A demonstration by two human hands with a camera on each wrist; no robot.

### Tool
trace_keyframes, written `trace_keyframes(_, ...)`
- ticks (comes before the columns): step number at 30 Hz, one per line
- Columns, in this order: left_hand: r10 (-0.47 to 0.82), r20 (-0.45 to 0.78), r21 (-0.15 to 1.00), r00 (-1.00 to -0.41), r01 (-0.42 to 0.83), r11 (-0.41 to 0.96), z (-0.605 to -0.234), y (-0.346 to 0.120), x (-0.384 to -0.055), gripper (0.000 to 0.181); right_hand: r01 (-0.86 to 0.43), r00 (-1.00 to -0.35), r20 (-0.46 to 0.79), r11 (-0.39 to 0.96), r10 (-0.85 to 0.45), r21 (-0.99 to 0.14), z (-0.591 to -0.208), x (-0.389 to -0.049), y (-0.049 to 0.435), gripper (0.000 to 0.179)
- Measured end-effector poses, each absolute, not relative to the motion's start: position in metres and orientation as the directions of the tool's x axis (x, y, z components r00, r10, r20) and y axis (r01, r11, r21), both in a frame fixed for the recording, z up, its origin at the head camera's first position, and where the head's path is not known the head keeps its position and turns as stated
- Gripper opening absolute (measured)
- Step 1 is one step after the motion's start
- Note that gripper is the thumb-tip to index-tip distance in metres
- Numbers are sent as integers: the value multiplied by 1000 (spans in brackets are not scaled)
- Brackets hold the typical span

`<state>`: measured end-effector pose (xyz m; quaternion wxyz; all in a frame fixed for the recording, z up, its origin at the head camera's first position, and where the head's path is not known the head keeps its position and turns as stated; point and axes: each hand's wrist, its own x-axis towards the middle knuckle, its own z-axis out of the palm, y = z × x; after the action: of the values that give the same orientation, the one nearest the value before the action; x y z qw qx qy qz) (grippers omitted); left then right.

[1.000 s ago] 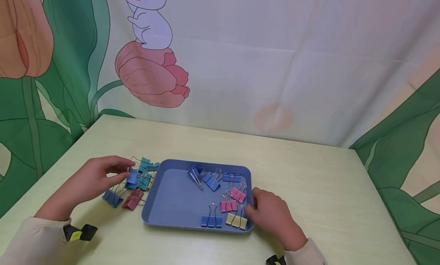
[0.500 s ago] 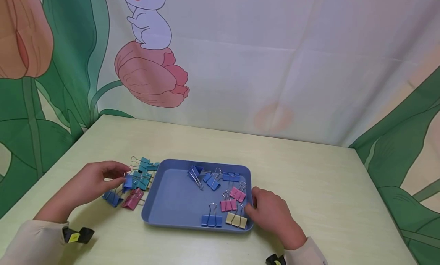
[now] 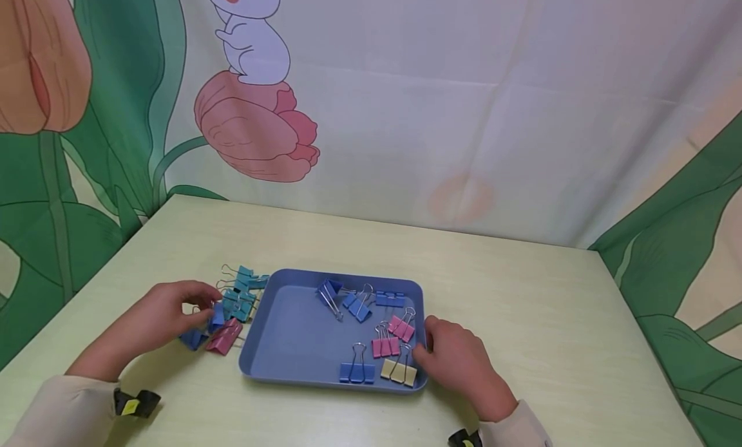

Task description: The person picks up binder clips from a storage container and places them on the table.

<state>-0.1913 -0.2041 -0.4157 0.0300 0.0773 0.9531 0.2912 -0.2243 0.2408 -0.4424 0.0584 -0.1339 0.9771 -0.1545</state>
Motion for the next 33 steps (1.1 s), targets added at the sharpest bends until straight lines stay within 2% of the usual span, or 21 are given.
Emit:
trace_keyframes(10,181,1,523,-984,154,838,-414,-202,-189,30,-248,-957,-67,916,-282,-316,-441,-224,240,18)
trace_keyframes(18,215,120,504,-969,246,828,-409,-198,-184,28,-253,-956,-63,914,-287,-318,-441,-225,241,18)
trace_keyframes(24,238,160,494,-958,286,821,-405,-192,-181,26,-253,-956,-63,914,-287,-318,-443,-225,241,19)
trace_keyframes(33,286,169,542,-943,331,772,-403,-178,-180,26,-254,-956,-61,914,-287,-316,-443,-225,241,18)
